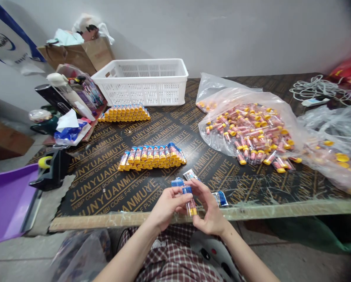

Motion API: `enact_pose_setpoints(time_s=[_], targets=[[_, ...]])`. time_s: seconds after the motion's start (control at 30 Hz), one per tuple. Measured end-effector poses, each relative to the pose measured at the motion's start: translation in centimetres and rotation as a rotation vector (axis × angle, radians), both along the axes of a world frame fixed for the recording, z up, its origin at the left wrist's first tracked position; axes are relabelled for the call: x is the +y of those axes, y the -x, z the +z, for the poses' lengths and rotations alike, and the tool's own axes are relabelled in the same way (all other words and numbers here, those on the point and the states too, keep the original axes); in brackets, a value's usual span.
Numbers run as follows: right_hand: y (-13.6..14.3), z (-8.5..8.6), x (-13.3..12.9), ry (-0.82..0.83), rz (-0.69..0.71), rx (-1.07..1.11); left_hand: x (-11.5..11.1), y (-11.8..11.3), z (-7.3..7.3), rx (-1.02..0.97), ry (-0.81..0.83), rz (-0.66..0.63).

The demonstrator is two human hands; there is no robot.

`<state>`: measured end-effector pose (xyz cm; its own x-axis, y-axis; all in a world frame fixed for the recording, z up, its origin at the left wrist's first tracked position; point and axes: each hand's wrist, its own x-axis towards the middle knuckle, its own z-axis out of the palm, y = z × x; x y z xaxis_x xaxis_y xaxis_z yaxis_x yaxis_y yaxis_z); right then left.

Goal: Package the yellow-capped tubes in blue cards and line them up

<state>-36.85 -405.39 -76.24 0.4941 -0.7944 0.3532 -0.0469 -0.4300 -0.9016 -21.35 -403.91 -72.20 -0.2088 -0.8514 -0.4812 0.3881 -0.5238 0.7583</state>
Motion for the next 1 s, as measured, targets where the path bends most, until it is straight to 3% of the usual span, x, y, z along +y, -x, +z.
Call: enact_pose_setpoints(time_s=[0.2, 0.3, 0.37, 0.43, 0.5, 0.6, 0.77, 0.9, 1.0], targets=[[-0.1, 0.1, 0.1, -0.018, -0.009, -0.026, 0.0, -0.1, 0.2, 0.016, -0.001, 0.014], [-0.5, 1.3, -1.7, 0.108, -0.038, 0.047, -1.0, -1.1, -0.7, -0.01, 0.043, 0.034], [-1.6, 2.8, -4.0, 0.248, -0.093, 0.088, -2.0, -2.1, -1.9, -0.251, 0.154, 0.104], [-3.3, 4.5, -6.8, 0.379, -0.14, 0.144, -2.9, -3.0, -3.4, -0.675, 0.313, 0.144], [-5.5, 5.8, -9.7, 0.462, -0.138, 0.249, -3.5, -3.6, -4.7, -1.065, 0.435, 0.091], [-8.4, 6.4, -13.1, 0.459, -0.102, 0.442, -3.7, -3.7, -6.0, -1.322, 0.48, -0.046], [-10.2, 5.4, -14.7, 0.437, -0.089, 0.587, -3.7, -3.7, -6.4, -1.325, 0.484, -0.082], [-8.9, 5.7, -14.2, 0.468, -0.083, 0.636, -3.8, -4.2, -6.5, -1.222, 0.46, -0.022], [-5.1, 5.7, -14.8, 0.46, -0.324, 0.745, -3.8, -4.5, -6.7, -1.12, 0.465, 0.044]])
